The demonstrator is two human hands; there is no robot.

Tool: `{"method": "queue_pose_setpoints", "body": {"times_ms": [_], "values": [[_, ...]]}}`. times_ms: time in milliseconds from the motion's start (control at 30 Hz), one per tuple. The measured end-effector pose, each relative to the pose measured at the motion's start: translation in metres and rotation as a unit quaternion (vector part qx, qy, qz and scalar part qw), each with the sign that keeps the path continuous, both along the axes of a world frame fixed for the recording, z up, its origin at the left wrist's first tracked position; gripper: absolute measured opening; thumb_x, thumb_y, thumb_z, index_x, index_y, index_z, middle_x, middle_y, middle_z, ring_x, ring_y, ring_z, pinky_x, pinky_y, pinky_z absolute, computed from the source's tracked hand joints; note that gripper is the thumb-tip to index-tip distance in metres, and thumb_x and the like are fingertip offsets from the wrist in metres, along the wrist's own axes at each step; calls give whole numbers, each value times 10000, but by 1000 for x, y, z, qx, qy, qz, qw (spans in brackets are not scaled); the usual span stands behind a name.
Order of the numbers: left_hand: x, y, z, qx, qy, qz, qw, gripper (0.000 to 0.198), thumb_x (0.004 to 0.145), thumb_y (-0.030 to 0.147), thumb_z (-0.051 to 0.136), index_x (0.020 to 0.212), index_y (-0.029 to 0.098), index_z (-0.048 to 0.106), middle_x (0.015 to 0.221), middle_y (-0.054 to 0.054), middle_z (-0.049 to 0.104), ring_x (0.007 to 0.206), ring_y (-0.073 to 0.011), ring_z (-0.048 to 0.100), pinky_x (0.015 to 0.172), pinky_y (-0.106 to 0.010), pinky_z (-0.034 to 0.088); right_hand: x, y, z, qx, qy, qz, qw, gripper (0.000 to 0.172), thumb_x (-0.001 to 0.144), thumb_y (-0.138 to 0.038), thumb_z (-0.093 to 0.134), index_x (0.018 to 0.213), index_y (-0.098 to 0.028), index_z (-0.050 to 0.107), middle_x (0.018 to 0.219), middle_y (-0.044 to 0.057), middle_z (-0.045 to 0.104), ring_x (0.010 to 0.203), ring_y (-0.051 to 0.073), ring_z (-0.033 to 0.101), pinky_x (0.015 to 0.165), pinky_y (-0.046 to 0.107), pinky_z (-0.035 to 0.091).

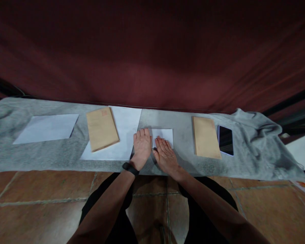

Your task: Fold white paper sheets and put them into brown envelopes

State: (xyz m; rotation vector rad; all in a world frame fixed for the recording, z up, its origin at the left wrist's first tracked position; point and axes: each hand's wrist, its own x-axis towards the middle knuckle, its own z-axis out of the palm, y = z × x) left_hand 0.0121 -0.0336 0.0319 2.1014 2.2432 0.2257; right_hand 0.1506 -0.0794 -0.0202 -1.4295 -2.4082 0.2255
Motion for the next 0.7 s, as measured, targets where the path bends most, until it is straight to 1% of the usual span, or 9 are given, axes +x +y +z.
{"method": "queue_pose_setpoints", "body": {"times_ms": [67,100,167,233,333,433,533,700], "values": [[7,-2,-8,38,-48,-58,996,414,1050,316,354,1363,117,537,1385,-200,619,1353,-305,543,1115,-453,419,0,1,-3,2,-5,-2,1000,573,1069,-272,330,1597,-48,333,1644,164,367,1557,259,296,1303,496,225],[11,-4,-13,48,-79,-87,992,461,1057,347,344,1430,121,492,1469,-186,570,1418,-284,488,1155,-444,392,0,1,-5,2,-10,2,1000,567,1058,-248,343,1583,-34,358,1634,176,384,1554,266,304,1303,499,223],[18,-8,-24,36,-121,-127,984,555,1066,412,314,1524,112,400,1582,-174,472,1509,-260,381,1222,-442,328,1,2,-10,-2,-23,17,1000,573,1031,-225,392,1566,-20,387,1626,199,389,1552,291,305,1296,519,229],[22,-11,-33,8,-132,-150,980,636,1069,464,272,1573,79,328,1634,-183,395,1554,-258,299,1262,-458,269,4,2,-13,-7,-32,31,999,606,1011,-232,441,1575,-22,369,1640,209,357,1556,317,287,1285,547,238],[21,-16,-40,-11,-119,-156,981,688,1069,479,232,1594,36,279,1662,-188,332,1575,-256,236,1288,-458,217,8,4,-13,-5,-32,17,999,638,1018,-230,423,1605,-20,287,1667,212,291,1570,318,244,1276,560,241],[15,-21,-41,7,-90,-154,984,689,1061,479,278,1606,57,272,1671,-174,315,1581,-256,215,1296,-458,193,14,8,-10,-5,-30,-20,999,611,1044,-209,329,1620,-25,239,1679,198,271,1582,283,211,1279,530,232],[9,-26,-41,24,-59,-155,986,689,1050,478,338,1615,90,274,1679,-166,294,1584,-258,201,1297,-465,188,20,12,-7,-11,-34,-55,998,590,1064,-233,265,1617,-27,252,1679,193,275,1584,270,210,1277,517,225],[5,-28,-40,22,-36,-144,989,669,1042,473,398,1613,134,312,1694,-159,256,1584,-287,195,1292,-492,186,31,14,-4,-13,-40,-82,996,601,1084,-316,281,1603,-14,289,1675,202,277,1576,293,231,1269,514,224]]}}
